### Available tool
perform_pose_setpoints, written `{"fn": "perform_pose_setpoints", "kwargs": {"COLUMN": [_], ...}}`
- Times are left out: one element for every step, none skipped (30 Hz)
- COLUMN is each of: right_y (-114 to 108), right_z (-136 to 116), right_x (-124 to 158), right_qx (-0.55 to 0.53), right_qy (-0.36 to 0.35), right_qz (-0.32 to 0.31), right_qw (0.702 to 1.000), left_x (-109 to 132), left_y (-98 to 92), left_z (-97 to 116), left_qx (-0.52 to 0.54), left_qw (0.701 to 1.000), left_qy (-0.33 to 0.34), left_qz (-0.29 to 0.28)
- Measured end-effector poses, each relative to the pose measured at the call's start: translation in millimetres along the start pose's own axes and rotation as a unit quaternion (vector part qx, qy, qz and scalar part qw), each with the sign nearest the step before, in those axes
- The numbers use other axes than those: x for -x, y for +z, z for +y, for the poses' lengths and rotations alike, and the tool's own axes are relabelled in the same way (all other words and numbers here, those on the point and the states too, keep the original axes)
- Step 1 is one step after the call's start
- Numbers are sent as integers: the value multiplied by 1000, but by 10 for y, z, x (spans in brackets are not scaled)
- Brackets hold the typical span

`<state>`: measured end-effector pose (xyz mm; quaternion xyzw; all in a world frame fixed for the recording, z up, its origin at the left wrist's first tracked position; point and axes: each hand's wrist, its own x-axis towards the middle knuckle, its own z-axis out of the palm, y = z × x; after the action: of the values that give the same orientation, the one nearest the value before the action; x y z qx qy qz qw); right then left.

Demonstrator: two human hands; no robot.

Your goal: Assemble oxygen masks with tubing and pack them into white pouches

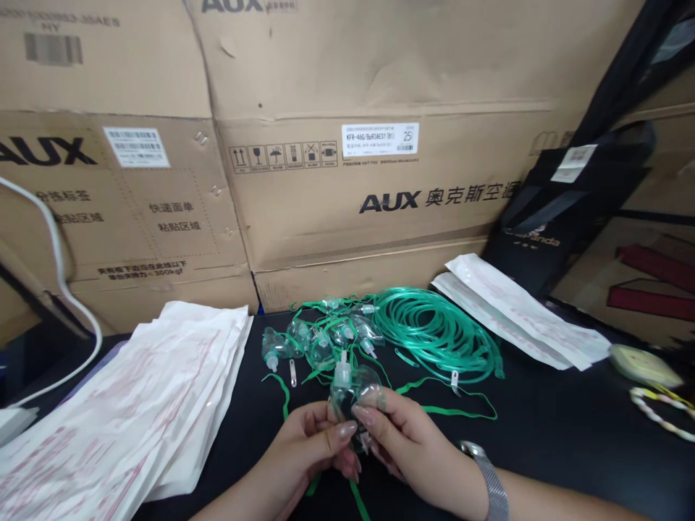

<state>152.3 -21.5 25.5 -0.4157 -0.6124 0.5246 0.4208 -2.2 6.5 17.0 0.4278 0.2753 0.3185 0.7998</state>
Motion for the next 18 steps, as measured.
{"fn": "perform_pose_setpoints", "kwargs": {"right_y": [-2,-6,-13,-22,-32,-43,-55,-64,-73,-78,-81,-81,-78,-73,-66,-56,-46,-35], "right_z": [-2,-8,-17,-31,-46,-63,-80,-95,-108,-117,-124,-127,-128,-127,-126,-124,-121,-119], "right_x": [4,8,11,12,11,8,3,-3,-9,-14,-17,-16,-13,-6,3,12,21,27], "right_qx": [12,29,52,81,113,145,172,192,206,213,211,203,188,165,135,100,64,30], "right_qy": [-11,-24,-37,-52,-68,-84,-98,-108,-114,-115,-114,-111,-105,-95,-81,-63,-42,-20], "right_qz": [1,3,6,11,17,23,28,33,37,40,41,39,32,22,12,3,-4,-9], "right_qw": [1000,999,998,995,991,986,980,975,971,970,970,972,976,981,987,993,997,999], "left_x": [1,0,-4,-10,-16,-22,-28,-32,-34,-35,-33,-29,-24,-17,-10,-3,4,10], "left_y": [7,12,14,13,11,9,6,3,2,3,5,8,13,18,23,27,29,29], "left_z": [4,6,5,1,-3,-8,-14,-18,-21,-22,-23,-22,-21,-19,-18,-17,-17,-18], "left_qx": [-5,-9,-12,-15,-16,-17,-17,-17,-15,-14,-15,-17,-22,-28,-33,-36,-39,-41], "left_qw": [1000,1000,1000,1000,1000,1000,999,999,999,999,999,998,998,998,998,999,999,999], "left_qy": [0,-1,-2,-2,-1,1,3,6,9,12,15,17,17,17,16,15,15,16], "left_qz": [0,2,6,11,17,22,27,31,37,43,48,51,52,49,44,38,30,23]}}
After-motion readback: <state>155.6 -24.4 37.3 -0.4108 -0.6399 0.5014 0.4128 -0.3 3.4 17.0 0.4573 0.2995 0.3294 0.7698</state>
